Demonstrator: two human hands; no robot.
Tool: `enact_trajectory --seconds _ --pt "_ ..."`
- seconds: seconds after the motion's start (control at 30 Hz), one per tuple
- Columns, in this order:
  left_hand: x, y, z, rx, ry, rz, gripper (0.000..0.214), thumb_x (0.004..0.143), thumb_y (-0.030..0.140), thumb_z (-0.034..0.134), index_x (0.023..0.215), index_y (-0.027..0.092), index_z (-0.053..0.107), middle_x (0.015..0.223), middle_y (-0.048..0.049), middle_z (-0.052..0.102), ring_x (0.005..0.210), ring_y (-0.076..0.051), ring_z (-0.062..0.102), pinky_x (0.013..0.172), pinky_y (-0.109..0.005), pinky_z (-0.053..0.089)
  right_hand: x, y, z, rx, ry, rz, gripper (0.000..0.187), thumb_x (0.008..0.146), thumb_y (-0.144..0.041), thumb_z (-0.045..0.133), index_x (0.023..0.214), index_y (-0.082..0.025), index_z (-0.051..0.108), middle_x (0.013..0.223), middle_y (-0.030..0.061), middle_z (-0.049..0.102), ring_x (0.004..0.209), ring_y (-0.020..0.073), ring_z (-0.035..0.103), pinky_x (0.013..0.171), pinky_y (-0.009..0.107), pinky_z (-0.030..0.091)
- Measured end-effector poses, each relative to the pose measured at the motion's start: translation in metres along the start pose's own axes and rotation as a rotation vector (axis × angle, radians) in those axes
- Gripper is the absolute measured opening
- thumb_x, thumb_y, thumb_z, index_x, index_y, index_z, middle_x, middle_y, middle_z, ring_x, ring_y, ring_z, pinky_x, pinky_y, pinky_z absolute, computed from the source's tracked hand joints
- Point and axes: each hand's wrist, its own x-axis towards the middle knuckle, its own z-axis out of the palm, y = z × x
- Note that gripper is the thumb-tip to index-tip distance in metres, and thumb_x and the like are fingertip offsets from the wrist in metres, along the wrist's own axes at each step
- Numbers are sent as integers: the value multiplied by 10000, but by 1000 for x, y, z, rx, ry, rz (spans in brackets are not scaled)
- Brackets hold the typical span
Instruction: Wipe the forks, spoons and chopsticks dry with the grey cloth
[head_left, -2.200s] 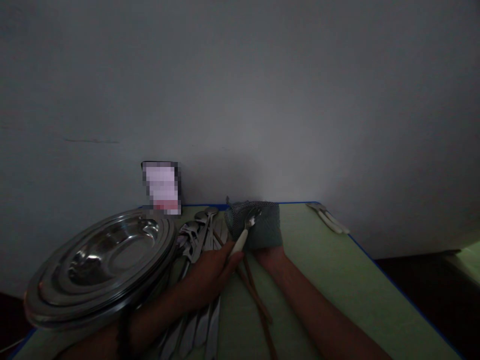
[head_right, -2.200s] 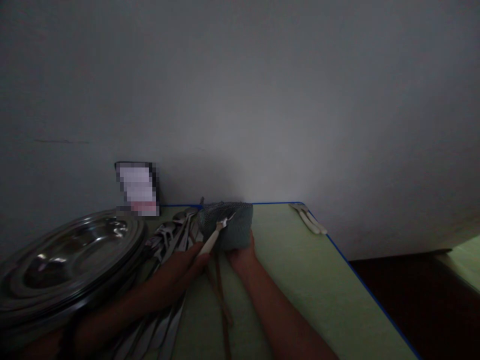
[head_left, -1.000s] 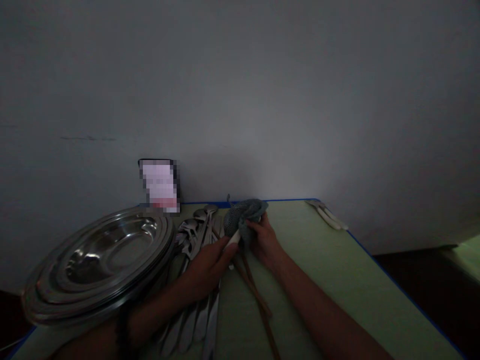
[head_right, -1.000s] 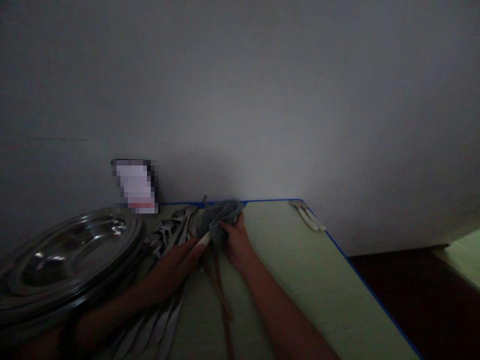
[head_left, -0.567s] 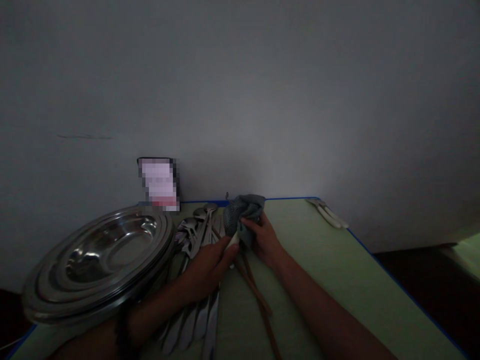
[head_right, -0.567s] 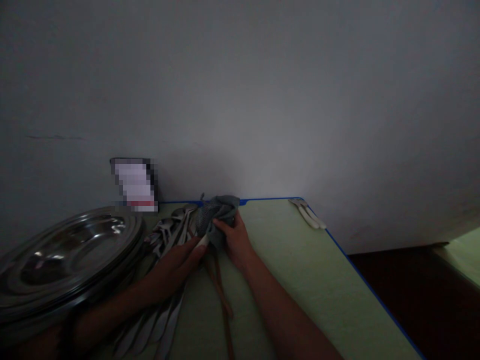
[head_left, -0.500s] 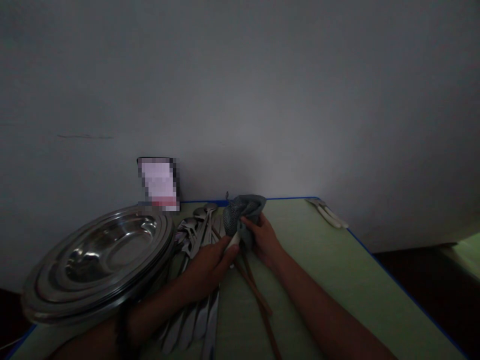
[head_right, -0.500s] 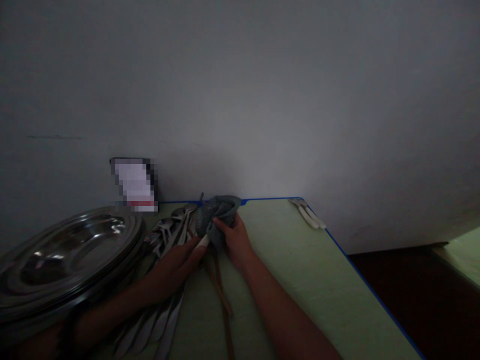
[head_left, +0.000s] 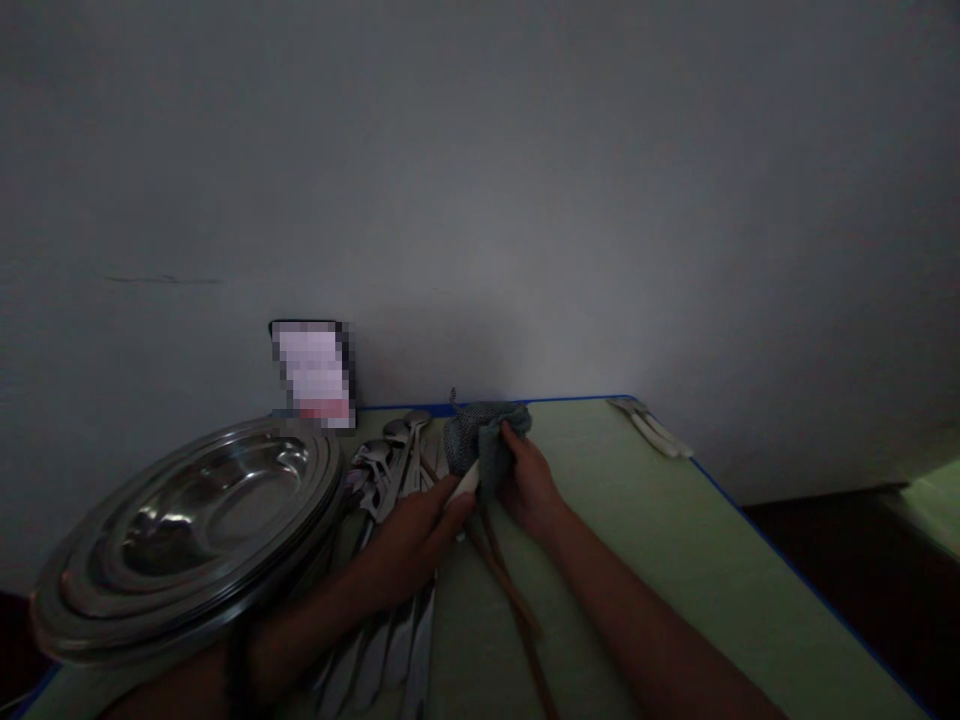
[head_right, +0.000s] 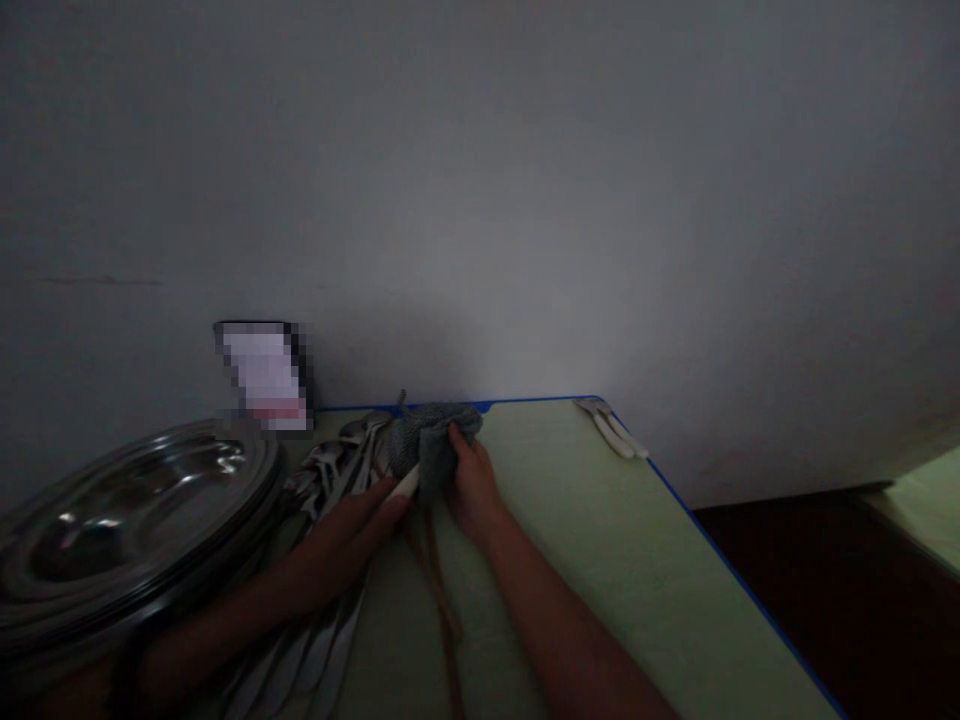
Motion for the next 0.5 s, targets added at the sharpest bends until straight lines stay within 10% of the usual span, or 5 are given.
enact_trajectory --seconds 0.23,0.5 --pt "-1 1 -2 -94 26 29 331 920 403 259 846 182 492 722 13 552 668 -146 532 624 -236 416 -2 -12 1 234 -112 -17 256 730 -414 469 787 -238 646 869 1 692 908 188 608 801 348 472" --pt "0 -2 0 -38 36 -1 357 917 430 246 906 181 503 759 -10 594 701 -174 555 651 -267 426 -5 -5 2 -14 -112 83 97 572 -157 564 643 -173 629 571 -23 636 533 124 558 591 250 468"
